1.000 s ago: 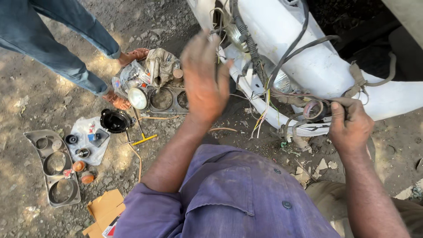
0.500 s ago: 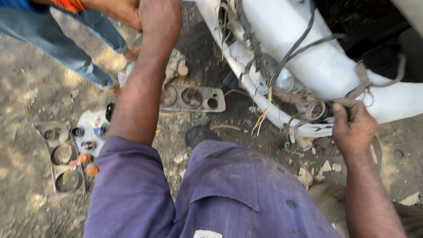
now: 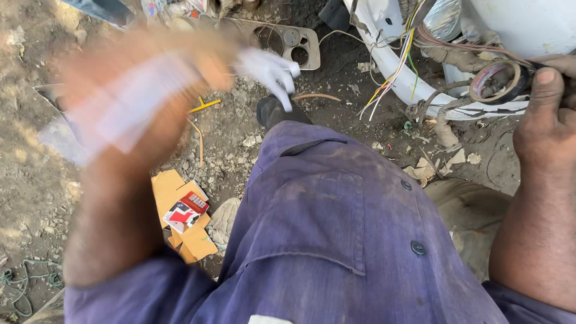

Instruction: The person repairs wiring on a vehicle's front bumper by stripping wire ends with pliers, twisting them together, and wrapping the connections with electrical tape. The person repeats this process for several wire pairs.

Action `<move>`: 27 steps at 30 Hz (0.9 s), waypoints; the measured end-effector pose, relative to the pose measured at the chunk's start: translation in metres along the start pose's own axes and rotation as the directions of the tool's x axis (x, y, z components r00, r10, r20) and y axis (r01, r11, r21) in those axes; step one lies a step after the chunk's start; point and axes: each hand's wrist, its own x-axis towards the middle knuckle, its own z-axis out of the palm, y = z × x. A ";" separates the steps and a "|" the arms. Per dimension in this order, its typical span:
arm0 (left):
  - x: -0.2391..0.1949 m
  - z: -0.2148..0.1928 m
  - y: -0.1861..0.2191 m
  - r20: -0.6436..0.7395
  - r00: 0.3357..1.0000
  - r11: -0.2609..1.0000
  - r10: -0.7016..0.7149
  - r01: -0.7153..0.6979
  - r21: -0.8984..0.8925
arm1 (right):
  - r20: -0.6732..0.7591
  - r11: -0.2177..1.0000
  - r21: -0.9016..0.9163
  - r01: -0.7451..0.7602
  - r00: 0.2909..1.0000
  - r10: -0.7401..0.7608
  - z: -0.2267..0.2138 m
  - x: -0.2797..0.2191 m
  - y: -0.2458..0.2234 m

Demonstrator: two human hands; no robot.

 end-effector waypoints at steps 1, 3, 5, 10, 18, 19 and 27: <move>-0.013 0.018 0.006 0.072 0.997 0.997 0.004 0.001 -0.075 | -0.002 0.998 -0.068 -0.017 1.000 0.017 -0.001 0.000 -0.005; -0.042 0.060 0.007 0.169 0.985 0.986 0.026 0.003 -0.169 | -0.016 0.968 -0.245 -0.061 0.998 0.059 -0.001 -0.001 -0.013; -0.066 0.098 0.002 0.162 0.983 0.982 0.083 -0.053 -0.183 | 0.004 0.960 -0.272 -0.061 0.998 0.065 0.002 0.001 -0.018; -0.084 0.102 0.001 -0.004 0.995 0.967 0.101 -0.099 -0.234 | 0.056 0.979 -0.203 -0.019 0.998 0.031 0.001 0.008 -0.011; -0.083 0.125 -0.004 0.102 0.995 0.928 -0.020 0.056 -0.369 | 0.030 0.952 -0.305 0.014 1.000 -0.005 0.004 0.004 -0.023; -0.087 0.128 -0.004 0.157 0.986 0.912 -0.050 0.109 -0.394 | 0.002 0.934 -0.355 -0.027 1.000 0.030 0.002 0.003 -0.024; -0.088 0.133 -0.010 0.390 0.844 0.848 -0.369 0.477 -0.230 | 0.041 0.967 -0.256 0.004 0.999 0.006 -0.004 -0.001 -0.006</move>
